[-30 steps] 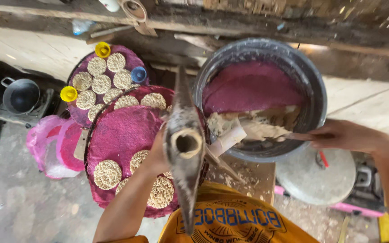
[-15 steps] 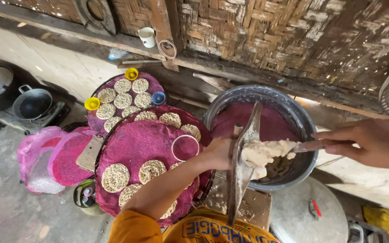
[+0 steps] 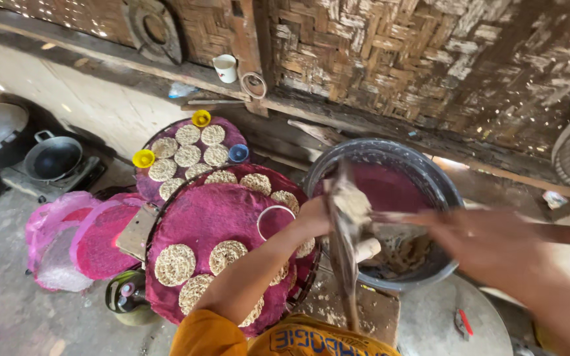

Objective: The person uses a wooden hand press to flatten portions of dough into round crackers. They scoop dough from a basin, press it flat with the wooden tool, release the shaped cracker onto a mesh tray, and repeat, filling trays with finished crackers.

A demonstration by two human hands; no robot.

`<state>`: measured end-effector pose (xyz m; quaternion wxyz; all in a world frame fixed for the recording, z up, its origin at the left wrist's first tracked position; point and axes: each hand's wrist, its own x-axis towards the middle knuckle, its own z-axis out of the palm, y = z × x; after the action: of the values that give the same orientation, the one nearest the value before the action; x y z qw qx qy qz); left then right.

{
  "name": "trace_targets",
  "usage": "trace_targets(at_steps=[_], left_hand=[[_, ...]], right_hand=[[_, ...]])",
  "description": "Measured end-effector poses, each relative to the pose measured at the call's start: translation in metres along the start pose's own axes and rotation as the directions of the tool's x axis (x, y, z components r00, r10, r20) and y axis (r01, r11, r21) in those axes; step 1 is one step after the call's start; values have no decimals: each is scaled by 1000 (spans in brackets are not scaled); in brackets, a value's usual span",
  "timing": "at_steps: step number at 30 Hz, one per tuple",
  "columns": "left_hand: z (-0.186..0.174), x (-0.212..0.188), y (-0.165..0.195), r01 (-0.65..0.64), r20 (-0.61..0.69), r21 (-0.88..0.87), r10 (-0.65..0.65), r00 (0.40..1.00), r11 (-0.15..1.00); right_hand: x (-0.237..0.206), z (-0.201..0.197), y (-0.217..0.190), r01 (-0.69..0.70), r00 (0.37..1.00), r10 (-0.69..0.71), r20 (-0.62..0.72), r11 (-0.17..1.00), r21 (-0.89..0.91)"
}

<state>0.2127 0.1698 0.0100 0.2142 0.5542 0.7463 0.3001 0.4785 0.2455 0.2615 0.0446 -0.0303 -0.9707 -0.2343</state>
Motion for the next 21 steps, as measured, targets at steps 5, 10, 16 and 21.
trace_targets(at_steps=[5, 10, 16, 21], left_hand=[[-2, -2, -4, 70, -89, -201, -89, 992, 977], [5, -6, 11, 98, -24, -145, -102, 994, 985], [11, -2, 26, 166, 60, 8, -166, 984, 986], [-8, -7, 6, -35, -21, -330, 30, 999, 943]], right_hand=[[-28, 27, 28, -195, 915, 181, -362, 981, -3], [-25, 46, 19, -66, 915, 9, -404, 990, -128], [7, 38, -19, 77, 930, -112, -350, 991, -112], [-19, 56, 8, -119, 943, 116, -313, 993, 9]])
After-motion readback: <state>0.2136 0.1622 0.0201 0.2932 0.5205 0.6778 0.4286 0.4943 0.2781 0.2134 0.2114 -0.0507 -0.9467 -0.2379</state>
